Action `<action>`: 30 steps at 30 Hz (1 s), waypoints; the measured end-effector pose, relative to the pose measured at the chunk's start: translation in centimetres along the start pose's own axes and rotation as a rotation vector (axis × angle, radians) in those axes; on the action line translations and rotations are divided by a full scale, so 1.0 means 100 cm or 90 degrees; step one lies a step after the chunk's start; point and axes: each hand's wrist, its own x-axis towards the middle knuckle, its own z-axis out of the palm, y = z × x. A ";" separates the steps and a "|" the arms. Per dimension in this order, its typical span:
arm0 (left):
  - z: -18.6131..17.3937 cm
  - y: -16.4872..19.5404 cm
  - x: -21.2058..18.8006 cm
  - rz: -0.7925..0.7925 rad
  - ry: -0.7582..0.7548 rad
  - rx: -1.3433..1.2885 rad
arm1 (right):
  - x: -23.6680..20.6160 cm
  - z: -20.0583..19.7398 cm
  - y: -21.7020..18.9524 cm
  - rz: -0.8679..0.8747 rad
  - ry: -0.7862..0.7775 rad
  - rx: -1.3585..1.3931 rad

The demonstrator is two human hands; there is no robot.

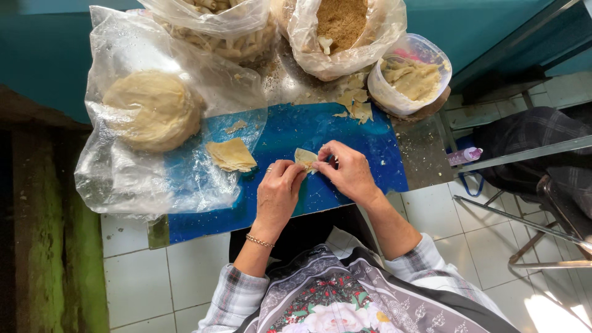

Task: The person sits at a metal work table and folds thin triangular dough sheets one at a time, pinching the edges closed with both hands and placing each folded piece onto a growing stack on the blue board. They occasionally reach into a plastic container of dough pieces to get the next sheet.

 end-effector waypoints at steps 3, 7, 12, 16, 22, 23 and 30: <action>-0.002 -0.002 0.000 0.014 -0.013 -0.009 | -0.010 0.007 -0.003 -0.096 0.056 -0.006; -0.002 -0.006 0.001 0.020 -0.041 0.000 | -0.019 0.007 -0.008 -0.268 0.089 -0.096; 0.002 -0.007 0.007 0.019 -0.041 0.043 | -0.011 0.005 -0.008 -0.340 0.071 -0.155; 0.004 -0.003 0.009 -0.060 -0.008 0.023 | -0.001 0.009 -0.001 -0.360 0.037 -0.132; -0.008 0.004 0.005 -0.130 -0.055 0.043 | 0.021 0.008 0.011 -0.172 -0.158 -0.059; -0.009 0.005 0.006 -0.153 -0.063 0.039 | 0.024 0.007 0.011 -0.136 -0.196 -0.046; -0.012 0.007 0.016 -0.198 -0.075 0.005 | -0.009 0.014 0.001 -0.341 0.056 -0.114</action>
